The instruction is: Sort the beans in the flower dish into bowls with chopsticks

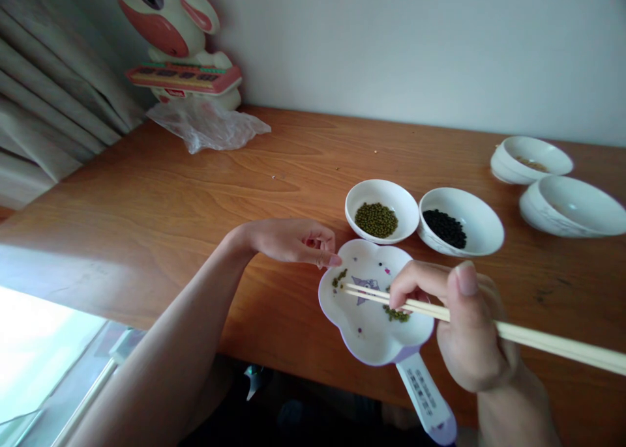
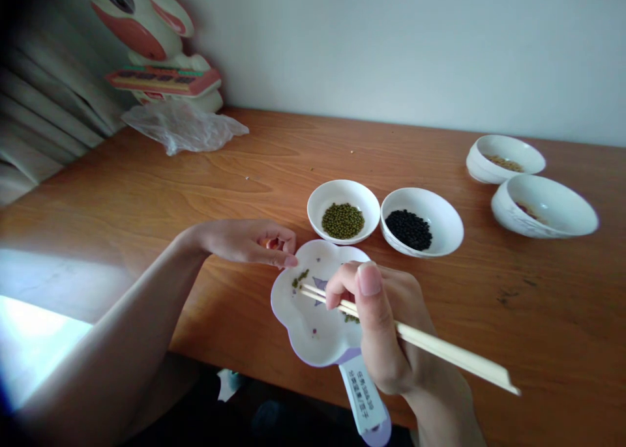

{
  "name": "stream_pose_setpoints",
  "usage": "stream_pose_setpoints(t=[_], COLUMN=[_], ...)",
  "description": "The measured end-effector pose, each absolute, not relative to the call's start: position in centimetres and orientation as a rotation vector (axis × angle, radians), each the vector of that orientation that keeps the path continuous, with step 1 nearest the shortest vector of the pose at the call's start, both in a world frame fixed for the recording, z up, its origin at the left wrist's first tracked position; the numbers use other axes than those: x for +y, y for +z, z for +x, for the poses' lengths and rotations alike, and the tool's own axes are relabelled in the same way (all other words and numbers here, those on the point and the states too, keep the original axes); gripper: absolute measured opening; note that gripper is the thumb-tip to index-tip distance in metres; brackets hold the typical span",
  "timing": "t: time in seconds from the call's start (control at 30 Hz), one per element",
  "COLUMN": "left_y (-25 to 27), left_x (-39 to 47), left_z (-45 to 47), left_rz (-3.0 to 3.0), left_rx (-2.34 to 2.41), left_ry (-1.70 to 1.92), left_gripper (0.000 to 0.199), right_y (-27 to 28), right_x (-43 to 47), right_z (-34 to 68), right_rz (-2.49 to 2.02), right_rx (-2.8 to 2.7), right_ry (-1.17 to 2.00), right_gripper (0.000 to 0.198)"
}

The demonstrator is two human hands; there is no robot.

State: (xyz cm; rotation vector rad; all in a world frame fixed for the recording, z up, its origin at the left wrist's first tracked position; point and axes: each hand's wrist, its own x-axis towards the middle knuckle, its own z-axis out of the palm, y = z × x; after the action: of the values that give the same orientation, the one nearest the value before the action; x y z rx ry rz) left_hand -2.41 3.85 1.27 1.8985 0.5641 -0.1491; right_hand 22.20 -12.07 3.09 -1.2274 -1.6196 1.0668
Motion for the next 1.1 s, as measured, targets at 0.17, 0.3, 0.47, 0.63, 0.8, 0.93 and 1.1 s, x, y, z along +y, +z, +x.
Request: stream_pose_setpoints(t=[0.17, 0.3, 0.47, 0.63, 0.8, 0.93, 1.1], left_y=[1.6, 1.8, 1.8, 1.5, 1.4, 1.2, 1.2], left_x=[3.8, 3.7, 3.7, 3.7, 3.7, 3.7, 3.7], left_z=[-2.4, -2.3, -2.4, -2.4, -2.5, -2.5, -2.4], left_rz=[1.883, 1.884, 1.855, 1.851, 1.860, 1.883, 1.868], left_rx=[0.583, 0.597, 0.592, 0.567, 0.585, 0.586, 0.575], left_ry=[-0.163, -0.172, -0.168, -0.151, -0.155, -0.153, -0.149], left_gripper=[0.042, 0.042, 0.042, 0.040, 0.044, 0.048, 0.046], right_y=[4.0, 3.6, 3.6, 5.0, 5.3, 3.9, 2.3], right_x=[-12.8, -12.4, -10.7, -11.4, -12.6, -12.5, -12.1], right_z=[24.0, 26.5, 26.0, 25.3, 25.2, 24.3, 23.5], right_rz=[-1.278, -1.148, -1.327, -1.372, -1.378, -1.269, -1.258], right_rx=[-1.572, -1.452, -1.281, -1.234, -1.409, -1.622, -1.638], right_ry=[0.877, 0.421, 0.413, 0.482, 0.741, 1.055, 1.115], right_gripper=[0.078, 0.062, 0.076, 0.078, 0.080, 0.076, 0.074])
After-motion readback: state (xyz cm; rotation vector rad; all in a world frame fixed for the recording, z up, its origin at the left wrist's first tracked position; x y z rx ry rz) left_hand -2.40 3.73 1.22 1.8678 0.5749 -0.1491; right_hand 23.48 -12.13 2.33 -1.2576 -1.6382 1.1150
